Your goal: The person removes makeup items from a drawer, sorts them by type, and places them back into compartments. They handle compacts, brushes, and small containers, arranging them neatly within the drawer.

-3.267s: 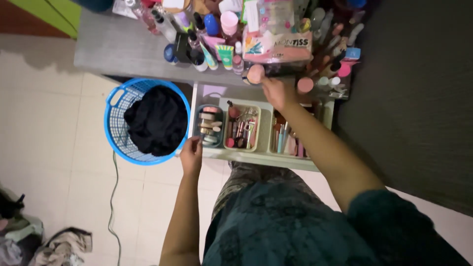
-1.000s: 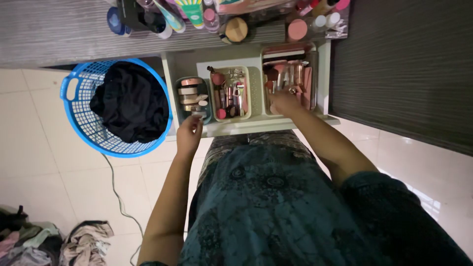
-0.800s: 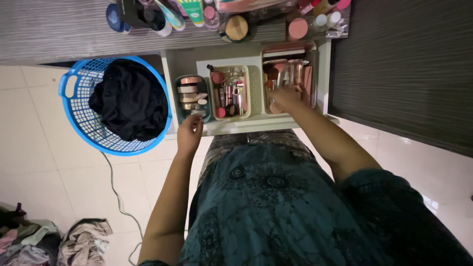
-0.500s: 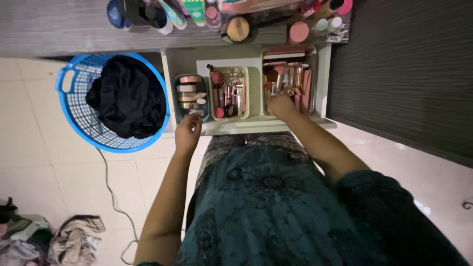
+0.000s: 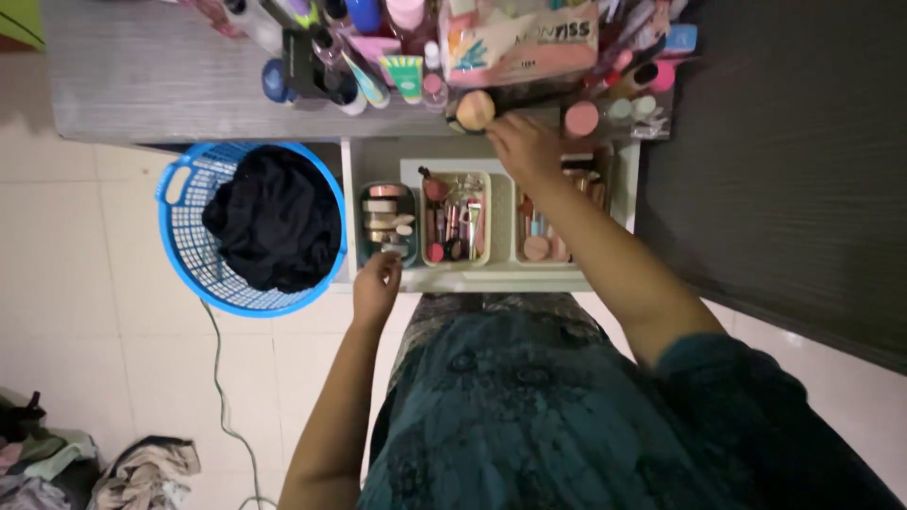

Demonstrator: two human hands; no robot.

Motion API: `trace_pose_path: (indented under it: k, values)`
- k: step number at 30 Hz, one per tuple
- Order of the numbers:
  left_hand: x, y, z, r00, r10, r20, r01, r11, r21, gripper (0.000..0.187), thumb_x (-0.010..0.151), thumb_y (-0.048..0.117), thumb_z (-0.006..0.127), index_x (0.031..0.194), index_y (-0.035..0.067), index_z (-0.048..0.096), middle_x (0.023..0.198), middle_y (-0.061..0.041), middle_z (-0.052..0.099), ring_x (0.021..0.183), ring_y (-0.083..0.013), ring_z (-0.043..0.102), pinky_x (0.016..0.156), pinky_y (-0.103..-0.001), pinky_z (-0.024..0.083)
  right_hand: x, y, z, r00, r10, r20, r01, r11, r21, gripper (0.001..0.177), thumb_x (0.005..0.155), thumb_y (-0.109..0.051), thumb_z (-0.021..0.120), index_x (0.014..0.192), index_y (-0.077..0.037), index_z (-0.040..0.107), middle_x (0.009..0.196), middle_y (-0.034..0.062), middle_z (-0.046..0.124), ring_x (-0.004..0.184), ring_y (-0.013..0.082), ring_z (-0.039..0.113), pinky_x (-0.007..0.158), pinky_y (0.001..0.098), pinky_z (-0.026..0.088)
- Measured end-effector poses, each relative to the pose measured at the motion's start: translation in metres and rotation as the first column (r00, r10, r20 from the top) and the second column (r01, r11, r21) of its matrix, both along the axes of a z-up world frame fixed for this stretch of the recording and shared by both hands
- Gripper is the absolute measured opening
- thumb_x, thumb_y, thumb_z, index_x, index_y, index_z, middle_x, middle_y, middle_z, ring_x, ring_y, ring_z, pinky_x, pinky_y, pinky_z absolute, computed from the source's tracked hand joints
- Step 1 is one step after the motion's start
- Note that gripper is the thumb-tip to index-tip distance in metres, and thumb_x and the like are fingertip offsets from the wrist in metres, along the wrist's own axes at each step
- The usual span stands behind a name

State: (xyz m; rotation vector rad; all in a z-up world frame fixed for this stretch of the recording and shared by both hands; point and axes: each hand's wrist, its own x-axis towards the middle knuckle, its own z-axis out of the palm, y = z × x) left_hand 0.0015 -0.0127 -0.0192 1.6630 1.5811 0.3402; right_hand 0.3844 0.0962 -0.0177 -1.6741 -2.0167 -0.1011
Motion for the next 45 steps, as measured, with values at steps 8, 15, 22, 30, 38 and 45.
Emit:
trace_pose_path:
  k: [8,15,22,30,38,45]
  values:
    - [0.003,0.000,0.024,0.998,0.056,-0.009,-0.056,0.998,-0.003,0.024,0.095,0.026,0.069,0.117,0.019,0.073,0.097,-0.009,0.077,0.094,-0.0330,0.074,0.086,-0.043,0.061,-0.045,0.047,-0.014,0.918,-0.383,0.105,0.397,0.877,-0.270,0.032,0.090,-0.055,0.059,0.094,-0.024,0.062,0.084,0.0013,0.072,0.068,0.0296,0.075,0.062,0.0453,0.059]
    - [-0.016,-0.013,0.002,0.994,0.068,-0.083,-0.073,0.996,-0.049,0.023,0.096,0.030,0.068,0.117,0.024,0.072,0.098,-0.006,0.077,0.096,-0.0283,0.074,0.087,-0.043,0.060,-0.037,0.049,-0.022,0.928,-0.335,0.165,0.373,0.846,-0.381,0.036,0.090,-0.051,0.060,0.103,-0.018,0.063,0.078,0.0053,0.074,0.069,0.0342,0.076,0.063,0.0511,0.059]
    - [-0.020,-0.002,-0.002,0.992,0.101,-0.075,-0.102,0.995,-0.006,0.024,0.096,0.026,0.067,0.118,0.017,0.072,0.100,-0.013,0.075,0.095,-0.0347,0.072,0.086,-0.046,0.058,-0.009,0.014,0.014,0.903,-0.336,-0.268,0.202,0.882,-0.426,0.023,0.093,-0.043,0.068,0.102,-0.022,0.069,0.078,0.0027,0.074,0.080,0.0296,0.076,0.069,0.0403,0.060]
    - [-0.024,0.023,0.010,0.986,0.162,-0.035,-0.154,0.975,0.157,0.015,0.098,0.018,0.069,0.113,0.016,0.073,0.093,-0.009,0.074,0.086,-0.0317,0.073,0.077,-0.040,0.059,0.019,-0.113,0.019,0.999,0.036,-0.009,-0.029,0.600,-0.799,0.018,0.092,-0.020,0.064,0.094,-0.010,0.078,0.093,0.0204,0.078,0.099,0.0394,0.074,0.091,0.0503,0.056]
    - [-0.011,0.024,-0.003,0.991,0.119,-0.065,-0.111,0.987,0.115,0.014,0.097,0.026,0.071,0.111,0.024,0.073,0.093,-0.002,0.075,0.088,-0.0253,0.073,0.079,-0.037,0.059,0.004,-0.161,-0.124,0.969,0.044,0.244,0.210,0.384,-0.899,0.021,0.085,-0.028,0.064,0.085,-0.017,0.081,0.089,0.0109,0.079,0.094,0.0341,0.077,0.081,0.0514,0.059]
    - [-0.012,0.028,0.013,0.993,0.095,-0.067,-0.089,0.991,0.095,0.014,0.097,0.025,0.070,0.111,0.023,0.072,0.092,-0.004,0.075,0.087,-0.0277,0.072,0.080,-0.039,0.059,0.005,-0.158,-0.162,0.961,-0.011,0.276,0.271,0.229,-0.935,0.036,0.084,-0.026,0.055,0.096,-0.004,0.081,0.104,0.0208,0.077,0.112,0.0416,0.071,0.093,0.0626,0.053]
